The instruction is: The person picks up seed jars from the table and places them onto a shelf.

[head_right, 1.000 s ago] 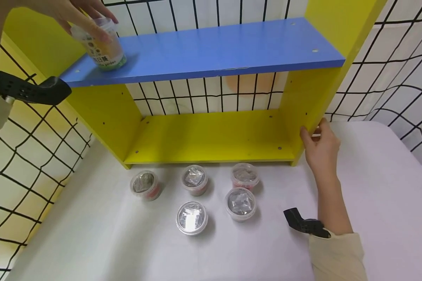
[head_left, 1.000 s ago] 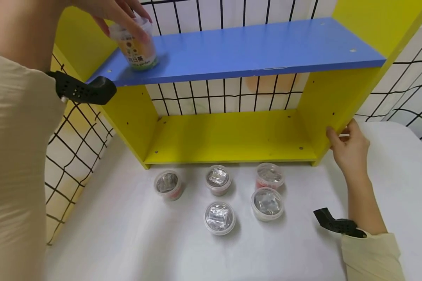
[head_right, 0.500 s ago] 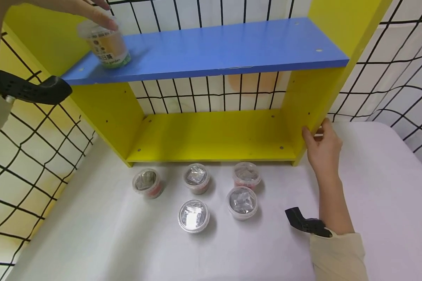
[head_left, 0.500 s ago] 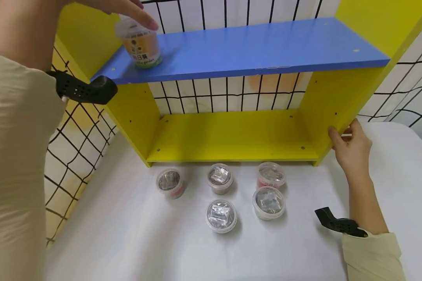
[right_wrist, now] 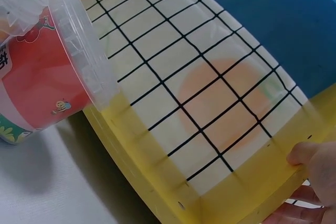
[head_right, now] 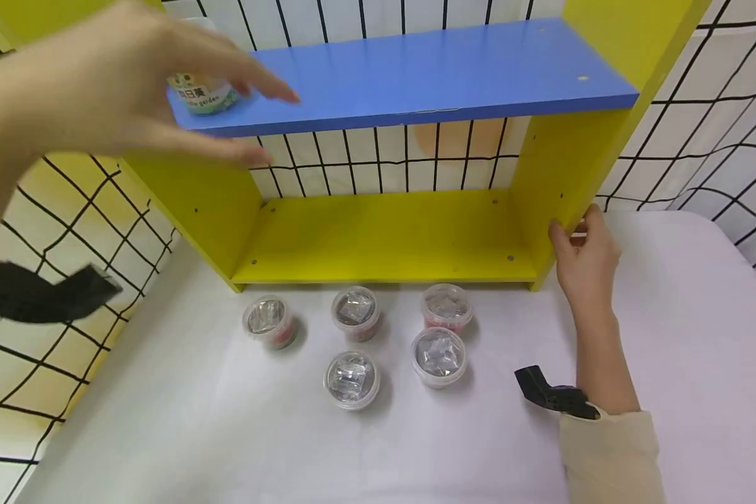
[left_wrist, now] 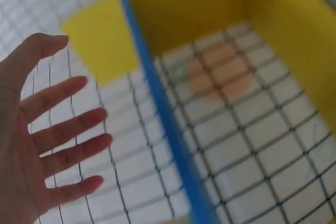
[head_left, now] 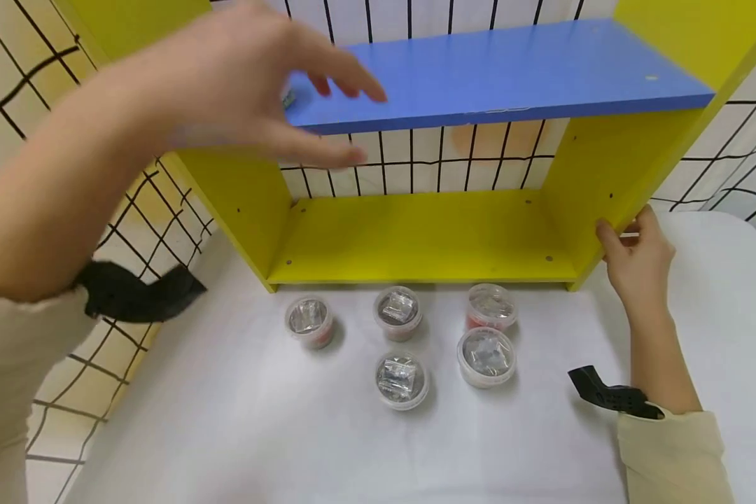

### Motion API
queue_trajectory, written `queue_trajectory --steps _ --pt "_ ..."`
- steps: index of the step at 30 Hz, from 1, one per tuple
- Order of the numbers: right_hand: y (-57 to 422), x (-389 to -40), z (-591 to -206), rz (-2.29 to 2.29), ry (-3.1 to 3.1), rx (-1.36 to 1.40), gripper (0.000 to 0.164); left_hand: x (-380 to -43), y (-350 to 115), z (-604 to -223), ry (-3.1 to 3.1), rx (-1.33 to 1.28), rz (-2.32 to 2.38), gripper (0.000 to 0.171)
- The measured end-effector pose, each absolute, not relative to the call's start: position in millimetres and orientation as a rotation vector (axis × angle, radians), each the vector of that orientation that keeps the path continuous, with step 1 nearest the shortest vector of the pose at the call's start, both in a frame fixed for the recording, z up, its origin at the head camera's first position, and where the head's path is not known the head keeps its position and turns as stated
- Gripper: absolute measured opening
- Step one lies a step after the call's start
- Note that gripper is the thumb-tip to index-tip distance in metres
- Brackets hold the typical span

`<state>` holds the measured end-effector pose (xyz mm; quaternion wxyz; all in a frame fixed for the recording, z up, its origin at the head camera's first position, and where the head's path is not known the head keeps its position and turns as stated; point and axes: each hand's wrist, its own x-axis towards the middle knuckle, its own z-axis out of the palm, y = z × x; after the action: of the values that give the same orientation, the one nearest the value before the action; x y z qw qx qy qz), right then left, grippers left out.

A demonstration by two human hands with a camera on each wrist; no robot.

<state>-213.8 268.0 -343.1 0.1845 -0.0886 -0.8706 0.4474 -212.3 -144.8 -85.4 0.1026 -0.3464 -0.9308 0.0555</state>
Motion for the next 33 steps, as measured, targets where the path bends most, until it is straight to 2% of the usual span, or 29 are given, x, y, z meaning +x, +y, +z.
queue_trajectory --steps 2,4,13,19,23,33 --pt "268 -214 -342 1.263 -2.449 -0.243 0.049 -169 -129 -104 -2.723 -1.143 0.184 0.051" --pt "268 -214 -340 1.272 -2.447 -0.24 0.049 -148 -122 -122 -2.75 -1.216 0.149 0.053" --pt "269 -213 -334 1.308 -2.43 -0.25 0.046 -114 -97 -215 -2.894 -1.464 -0.05 0.056" --pt "267 -214 -333 1.326 -2.442 -0.26 0.046 -102 -83 -265 -3.014 -1.434 -0.067 0.062" --pt "266 -214 -332 1.333 -2.455 -0.258 0.047 -94 -73 -286 -3.095 -1.318 -0.038 0.067" --pt "262 -212 -333 1.295 -2.482 -0.243 0.048 -84 -70 -305 -3.214 -1.085 -0.156 0.058"
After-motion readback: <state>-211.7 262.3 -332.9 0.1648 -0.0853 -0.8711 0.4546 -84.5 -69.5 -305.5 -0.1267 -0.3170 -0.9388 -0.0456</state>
